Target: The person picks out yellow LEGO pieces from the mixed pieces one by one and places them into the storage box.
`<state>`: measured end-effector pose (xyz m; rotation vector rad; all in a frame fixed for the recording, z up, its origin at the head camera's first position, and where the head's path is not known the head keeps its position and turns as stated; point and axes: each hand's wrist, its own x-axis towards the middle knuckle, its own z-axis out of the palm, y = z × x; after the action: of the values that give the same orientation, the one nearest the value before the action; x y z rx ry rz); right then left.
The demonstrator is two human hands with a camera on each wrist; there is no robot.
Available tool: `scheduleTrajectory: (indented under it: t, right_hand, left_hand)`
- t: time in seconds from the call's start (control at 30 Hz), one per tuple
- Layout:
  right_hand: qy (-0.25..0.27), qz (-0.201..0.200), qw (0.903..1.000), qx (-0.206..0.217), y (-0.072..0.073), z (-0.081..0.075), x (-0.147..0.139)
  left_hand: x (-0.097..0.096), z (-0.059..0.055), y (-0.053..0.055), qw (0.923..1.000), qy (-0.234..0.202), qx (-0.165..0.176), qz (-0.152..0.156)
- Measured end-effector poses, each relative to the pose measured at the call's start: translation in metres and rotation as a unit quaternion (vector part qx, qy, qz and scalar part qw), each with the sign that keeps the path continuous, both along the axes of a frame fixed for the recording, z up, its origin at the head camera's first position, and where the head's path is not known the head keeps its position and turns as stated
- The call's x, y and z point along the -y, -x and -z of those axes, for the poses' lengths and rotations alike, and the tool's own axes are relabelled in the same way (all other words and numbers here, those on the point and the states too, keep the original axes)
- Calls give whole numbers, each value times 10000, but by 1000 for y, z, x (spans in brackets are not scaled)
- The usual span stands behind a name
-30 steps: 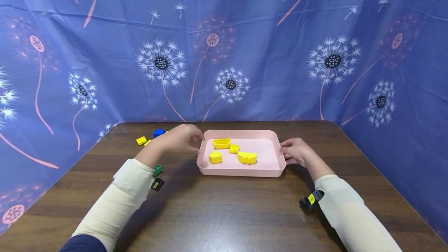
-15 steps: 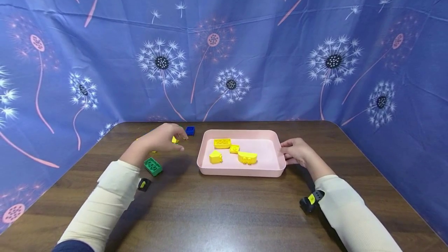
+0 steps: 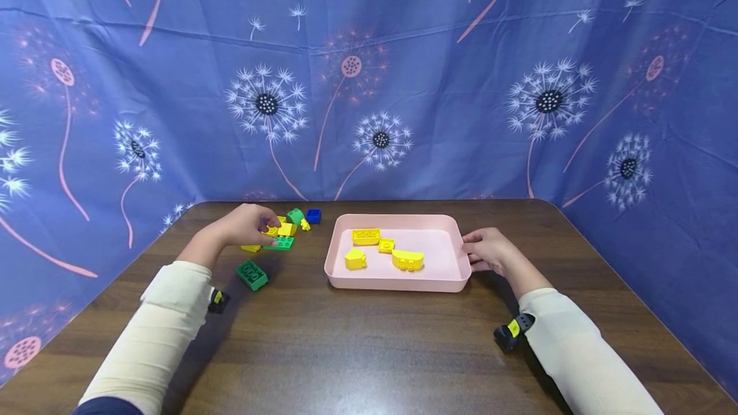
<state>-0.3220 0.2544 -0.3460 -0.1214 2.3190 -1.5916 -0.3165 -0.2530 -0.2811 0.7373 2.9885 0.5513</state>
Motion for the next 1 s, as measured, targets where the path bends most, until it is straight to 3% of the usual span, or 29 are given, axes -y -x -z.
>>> scheduleTrajectory:
  t: [0.3, 0.57, 0.77, 1.0]
  right_hand:
    - [37, 6, 10000, 0, 0, 1, 0]
    - [-14, 14, 10000, 3, 1, 0, 0]
    - [-61, 37, 10000, 23, 1, 0, 0]
    - [-20, 0, 10000, 40, 1, 0, 0]
  left_hand:
    - [30, 12, 17, 9978, 361, -126, -537]
    - [43, 17, 24, 9947, 438, -165, -914]
    - [49, 20, 29, 9932, 467, 77, -1066]
    - [51, 28, 36, 9933, 545, 392, -935]
